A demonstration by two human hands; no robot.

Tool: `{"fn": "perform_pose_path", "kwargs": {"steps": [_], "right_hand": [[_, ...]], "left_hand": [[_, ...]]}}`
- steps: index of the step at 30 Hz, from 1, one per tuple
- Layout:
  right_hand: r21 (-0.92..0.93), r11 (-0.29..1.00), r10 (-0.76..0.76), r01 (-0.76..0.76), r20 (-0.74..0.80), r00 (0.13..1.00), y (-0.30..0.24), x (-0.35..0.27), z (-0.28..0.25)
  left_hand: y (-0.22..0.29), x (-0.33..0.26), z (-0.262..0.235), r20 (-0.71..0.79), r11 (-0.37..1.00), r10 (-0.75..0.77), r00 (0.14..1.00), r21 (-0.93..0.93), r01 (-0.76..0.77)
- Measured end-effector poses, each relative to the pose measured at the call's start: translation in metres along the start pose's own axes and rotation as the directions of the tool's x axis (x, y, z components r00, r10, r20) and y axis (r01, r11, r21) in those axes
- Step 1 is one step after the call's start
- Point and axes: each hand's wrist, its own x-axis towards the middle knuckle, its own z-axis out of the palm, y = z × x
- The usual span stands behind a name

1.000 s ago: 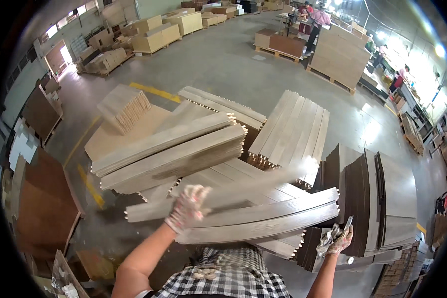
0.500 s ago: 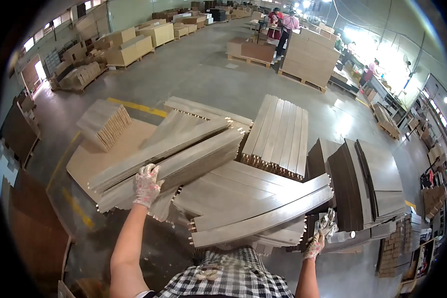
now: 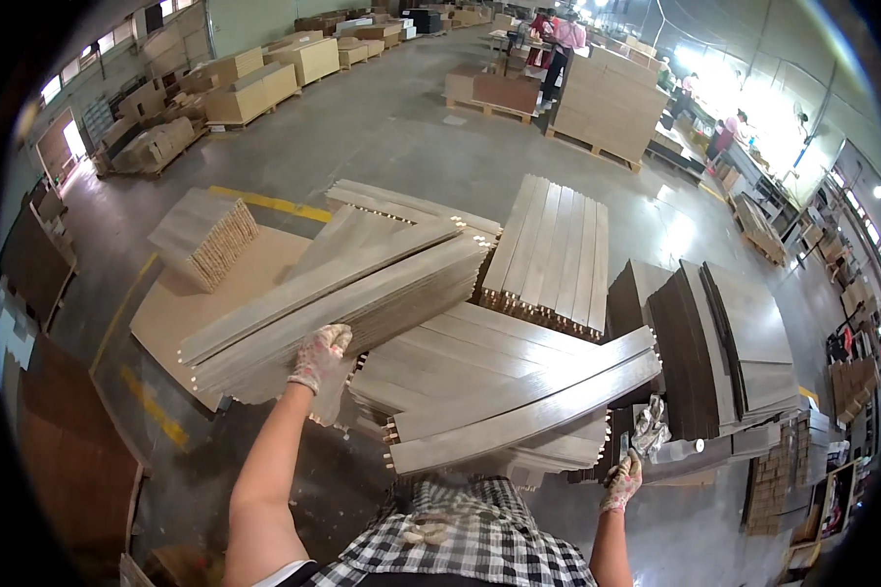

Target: The person moves wooden planks from one stack to another by hand.

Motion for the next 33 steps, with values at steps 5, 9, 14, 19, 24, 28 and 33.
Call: {"fn": "perform_pose_path", "kwargs": {"steps": [5, 9, 14, 19, 24, 28, 33], "right_hand": [[0.031, 0.999, 0.037, -0.038, 0.058, 0.998, -0.003, 0.010, -0.004], [0.015, 0.998, 0.062, -0.062, 0.042, 0.997, -0.022, 0.019, 0.010], [-0.026, 0.989, -0.134, 0.144, 0.236, 0.962, -0.058, 0.030, 0.074], [0.093, 0.988, -0.147, 0.128, 0.242, 0.959, -0.048, 0.077, 0.087], [0.124, 0.992, -0.021, -0.011, 0.252, 0.968, -0.060, 0.099, 0.072], [0.231, 0.973, -0.010, -0.030, 0.167, 0.986, -0.062, 0.112, 0.057], [0.289, 0.956, 0.012, -0.055, 0.148, 0.989, -0.081, 0.121, 0.046]], "left_hand": [[-0.007, 0.003, 0.013, -0.075, 0.997, 0.077, 0.994, 0.032, -0.075], [0.050, -0.025, 0.050, -0.086, 0.967, 0.236, 0.968, -0.075, -0.242], [0.144, -0.076, 0.119, 0.154, 0.835, 0.530, 0.834, 0.076, -0.544], [0.201, -0.057, 0.175, 0.382, 0.796, 0.504, 0.774, 0.142, -0.588], [0.214, -0.044, 0.198, 0.496, 0.805, 0.442, 0.747, 0.147, -0.574], [0.226, -0.039, 0.193, 0.433, 0.750, 0.536, 0.725, 0.150, -0.644], [0.246, -0.035, 0.199, 0.546, 0.716, 0.414, 0.728, 0.298, -0.631]]}}
